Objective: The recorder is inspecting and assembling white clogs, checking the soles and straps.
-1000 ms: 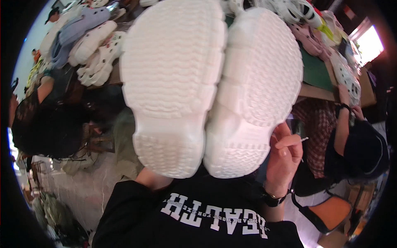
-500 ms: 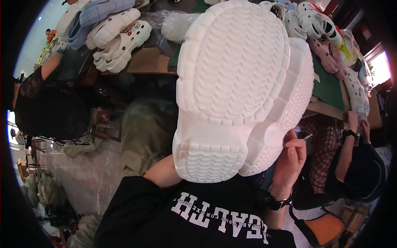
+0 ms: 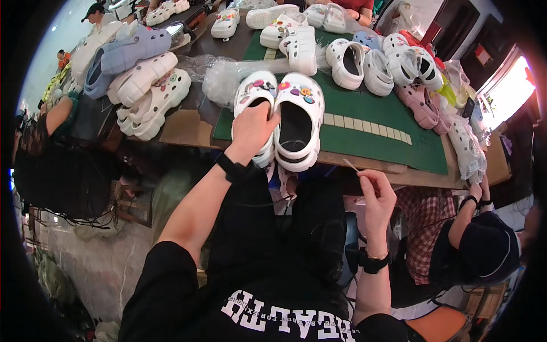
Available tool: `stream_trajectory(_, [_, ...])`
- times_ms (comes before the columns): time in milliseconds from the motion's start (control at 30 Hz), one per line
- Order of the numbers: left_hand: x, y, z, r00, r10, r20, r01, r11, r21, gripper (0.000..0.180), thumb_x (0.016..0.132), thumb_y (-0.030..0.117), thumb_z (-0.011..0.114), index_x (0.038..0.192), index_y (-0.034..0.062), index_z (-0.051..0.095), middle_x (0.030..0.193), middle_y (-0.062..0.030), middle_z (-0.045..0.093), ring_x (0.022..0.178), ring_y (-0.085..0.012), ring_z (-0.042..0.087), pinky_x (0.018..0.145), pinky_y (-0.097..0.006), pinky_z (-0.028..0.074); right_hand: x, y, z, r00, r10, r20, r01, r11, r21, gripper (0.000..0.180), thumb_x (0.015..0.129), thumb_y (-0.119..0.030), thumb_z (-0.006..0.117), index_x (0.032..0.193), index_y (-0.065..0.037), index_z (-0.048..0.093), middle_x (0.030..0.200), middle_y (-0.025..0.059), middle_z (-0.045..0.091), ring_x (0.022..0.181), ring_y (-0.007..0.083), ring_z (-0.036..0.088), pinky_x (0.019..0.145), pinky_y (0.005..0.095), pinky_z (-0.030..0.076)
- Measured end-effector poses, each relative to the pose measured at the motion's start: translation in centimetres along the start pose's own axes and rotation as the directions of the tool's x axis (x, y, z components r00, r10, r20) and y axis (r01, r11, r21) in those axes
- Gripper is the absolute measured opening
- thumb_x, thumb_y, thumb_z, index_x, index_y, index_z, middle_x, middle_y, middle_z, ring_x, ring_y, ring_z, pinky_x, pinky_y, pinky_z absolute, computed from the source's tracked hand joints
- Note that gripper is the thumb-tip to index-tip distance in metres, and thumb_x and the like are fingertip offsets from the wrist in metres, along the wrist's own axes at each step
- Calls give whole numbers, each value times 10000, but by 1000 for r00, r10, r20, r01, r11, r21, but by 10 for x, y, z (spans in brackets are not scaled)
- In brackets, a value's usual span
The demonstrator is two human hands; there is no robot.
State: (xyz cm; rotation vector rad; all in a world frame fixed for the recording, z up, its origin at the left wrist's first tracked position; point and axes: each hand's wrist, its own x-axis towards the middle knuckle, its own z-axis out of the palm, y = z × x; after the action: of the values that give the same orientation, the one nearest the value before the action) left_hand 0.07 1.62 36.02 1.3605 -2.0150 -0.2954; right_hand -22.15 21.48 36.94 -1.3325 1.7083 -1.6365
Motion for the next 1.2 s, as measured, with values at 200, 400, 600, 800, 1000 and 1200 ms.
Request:
stream_trajectory(200, [-6,11,-25,996,1,-92,-30,950,-312,171,907,224,634,892,54,652,786,-115,673,713,-294,654,640,-386,486,40,-24,23,970,-173,169,220,920,-324,74,876,-24,659,947,-41,665,816,71,588,646,154,560,598,263,446])
stream_trajectory(400, [-99,21,-51,949,-200,242,314,659,-684,171,984,105,548,951,-20,661,840,-41,673,742,-70,593,663,-226,474,59,-32,45,879,-243,410,353,910,-217,73,867,-53,656,938,-65,660,961,66,658,689,217,643,632,297,501])
stream_trajectory(600, [-111,19,-25,886,-113,449,444,481,-756,326,1016,122,475,1313,12,555,1148,-86,651,838,-123,632,723,-257,520,73,-23,77,793,-88,603,252,949,-192,95,893,-106,608,962,-51,642,855,109,678,699,233,649,641,325,503])
stream_trajectory(800, [-70,38,-29,760,50,648,639,130,-758,489,1025,168,457,1493,72,352,1279,-157,582,875,-183,649,726,-302,542,100,-29,73,818,158,553,-172,985,-28,141,898,-127,635,1004,-43,675,785,53,658,678,85,572,617,287,477])
stream_trajectory(1000, [-54,35,-19,806,54,590,592,-81,-802,436,1013,147,480,1425,19,418,1383,-123,523,1015,-247,661,800,-336,539,136,-16,52,745,-417,520,659,581,-478,92,859,-100,628,929,-75,682,820,54,606,718,217,608,642,348,476])
stream_trajectory(1200, [-51,45,-13,776,21,630,630,-67,-774,431,1020,144,482,1427,17,421,1393,-117,524,1101,-272,645,851,-327,537,165,-11,60,586,-322,744,701,663,-265,116,854,-112,573,903,-75,671,858,83,591,859,279,602,739,388,475])
